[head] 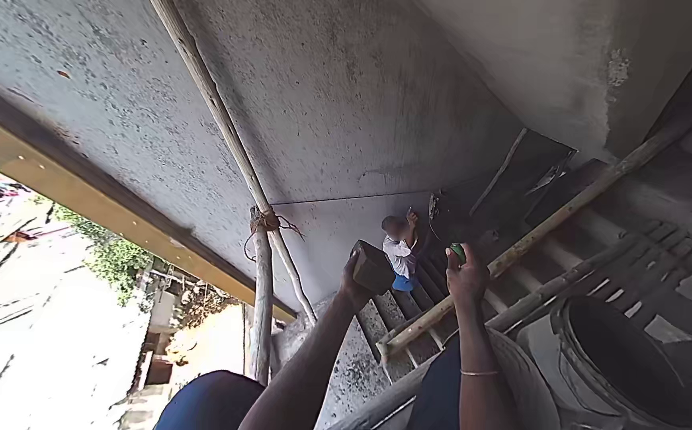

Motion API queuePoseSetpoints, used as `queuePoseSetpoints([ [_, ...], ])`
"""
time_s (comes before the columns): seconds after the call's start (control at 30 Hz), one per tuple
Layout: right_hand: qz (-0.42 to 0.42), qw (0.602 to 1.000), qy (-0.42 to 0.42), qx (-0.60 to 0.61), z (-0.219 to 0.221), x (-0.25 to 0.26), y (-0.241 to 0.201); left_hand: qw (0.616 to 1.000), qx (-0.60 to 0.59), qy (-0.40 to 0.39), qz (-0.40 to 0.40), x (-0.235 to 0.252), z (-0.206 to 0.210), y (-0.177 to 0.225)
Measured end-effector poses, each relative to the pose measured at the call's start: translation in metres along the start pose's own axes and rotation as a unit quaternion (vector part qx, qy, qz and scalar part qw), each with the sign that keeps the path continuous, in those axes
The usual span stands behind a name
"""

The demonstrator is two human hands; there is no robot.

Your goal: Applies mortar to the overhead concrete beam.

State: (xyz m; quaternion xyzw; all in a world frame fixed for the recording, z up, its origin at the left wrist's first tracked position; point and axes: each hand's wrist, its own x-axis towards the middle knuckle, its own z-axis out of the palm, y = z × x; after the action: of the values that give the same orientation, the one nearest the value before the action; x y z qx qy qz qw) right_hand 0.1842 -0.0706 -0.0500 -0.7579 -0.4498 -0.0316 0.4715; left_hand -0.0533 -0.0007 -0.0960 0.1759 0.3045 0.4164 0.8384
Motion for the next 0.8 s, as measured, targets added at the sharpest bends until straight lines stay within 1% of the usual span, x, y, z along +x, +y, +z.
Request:
queuePoseSetpoints([
  [0.1,-0.002,1.000,0.002,0.023,-0.001,0.004,0.010,1.000,-0.021,0.015,0.009,0.000,-0.002,-0.038],
  [0.2,0.002,0.999,0.005,0.040,-0.002,0.005,0.018,0.999,-0.024,0.039,-0.010,0.000,-0.014,-0.075],
  [0.3,0.010,0.998,-0.008,0.055,-0.005,0.008,0.026,0.994,-0.021,0.093,-0.046,-0.002,-0.018,-0.104],
  [0.4,0.006,0.997,-0.033,0.072,-0.002,0.009,0.037,0.984,-0.024,0.157,-0.079,-0.007,-0.020,-0.127],
  [0.43,0.007,0.996,-0.043,0.079,-0.003,0.010,0.038,0.982,-0.029,0.167,-0.084,-0.008,-0.021,-0.132],
  [0.5,0.003,0.994,-0.055,0.095,-0.002,0.011,0.038,0.983,-0.050,0.158,-0.074,-0.007,-0.026,-0.145],
  [0.6,-0.014,0.991,-0.054,0.122,0.002,0.010,0.040,0.990,-0.089,0.106,-0.035,-0.007,-0.031,-0.159],
  [0.73,-0.001,0.987,-0.070,0.142,0.008,0.010,0.043,0.992,-0.114,0.049,0.008,-0.004,-0.023,-0.161],
  [0.8,0.011,0.986,-0.077,0.150,0.009,0.011,0.044,0.992,-0.116,0.044,0.029,0.001,-0.017,-0.159],
])
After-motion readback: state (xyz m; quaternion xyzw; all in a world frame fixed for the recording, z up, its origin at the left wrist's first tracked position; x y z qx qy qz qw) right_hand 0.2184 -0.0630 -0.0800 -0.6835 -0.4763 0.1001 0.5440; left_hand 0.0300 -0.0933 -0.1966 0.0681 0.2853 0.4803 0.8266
